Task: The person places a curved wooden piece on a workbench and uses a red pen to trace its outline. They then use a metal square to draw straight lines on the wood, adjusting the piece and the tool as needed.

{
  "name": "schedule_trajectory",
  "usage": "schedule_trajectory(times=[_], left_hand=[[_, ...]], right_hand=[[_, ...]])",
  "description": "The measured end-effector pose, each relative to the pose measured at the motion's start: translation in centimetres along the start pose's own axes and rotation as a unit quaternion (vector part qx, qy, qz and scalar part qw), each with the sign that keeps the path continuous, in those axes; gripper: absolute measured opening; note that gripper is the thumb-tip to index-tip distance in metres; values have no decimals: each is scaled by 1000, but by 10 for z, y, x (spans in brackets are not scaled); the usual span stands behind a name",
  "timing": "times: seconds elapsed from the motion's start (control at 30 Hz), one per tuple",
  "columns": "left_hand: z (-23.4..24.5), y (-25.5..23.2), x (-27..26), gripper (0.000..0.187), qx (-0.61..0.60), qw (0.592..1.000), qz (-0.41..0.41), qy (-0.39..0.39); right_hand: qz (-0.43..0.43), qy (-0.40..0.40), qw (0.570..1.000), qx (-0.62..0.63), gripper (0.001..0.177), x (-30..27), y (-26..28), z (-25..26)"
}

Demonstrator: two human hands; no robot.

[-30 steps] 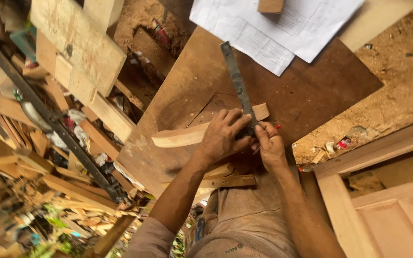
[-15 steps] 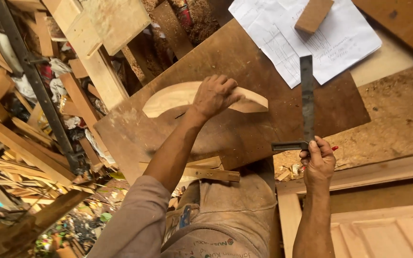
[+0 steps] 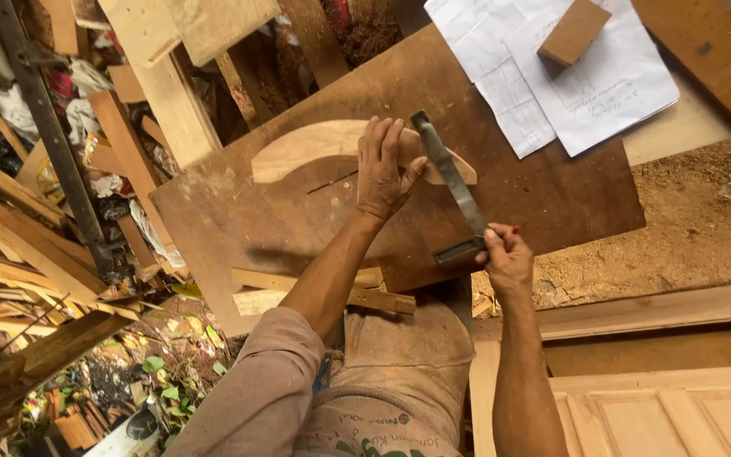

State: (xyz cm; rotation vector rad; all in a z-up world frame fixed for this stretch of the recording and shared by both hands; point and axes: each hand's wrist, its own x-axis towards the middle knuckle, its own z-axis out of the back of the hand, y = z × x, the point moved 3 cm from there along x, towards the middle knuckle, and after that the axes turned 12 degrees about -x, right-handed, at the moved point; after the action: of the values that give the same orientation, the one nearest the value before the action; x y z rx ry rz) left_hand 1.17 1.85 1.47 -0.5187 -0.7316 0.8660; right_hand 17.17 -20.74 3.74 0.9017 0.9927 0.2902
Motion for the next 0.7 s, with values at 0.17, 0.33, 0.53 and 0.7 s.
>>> schedule_trajectory(times=[0.17, 0.33, 0.53, 0.7], left_hand=[[7, -17, -8, 73, -28, 999, 19, -10], [10, -21, -10, 77, 16, 999, 17, 24], [3, -21, -18, 92, 44, 996, 58, 60], [-6, -29, -18, 103, 56, 994, 81, 50]], right_hand=[[2, 23, 999, -42, 17, 1, -14, -13], [3, 31, 997, -76, 17, 3, -10, -9], [1, 18, 998, -52, 16, 8, -5, -6], [20, -9, 999, -40, 17, 18, -7, 6]])
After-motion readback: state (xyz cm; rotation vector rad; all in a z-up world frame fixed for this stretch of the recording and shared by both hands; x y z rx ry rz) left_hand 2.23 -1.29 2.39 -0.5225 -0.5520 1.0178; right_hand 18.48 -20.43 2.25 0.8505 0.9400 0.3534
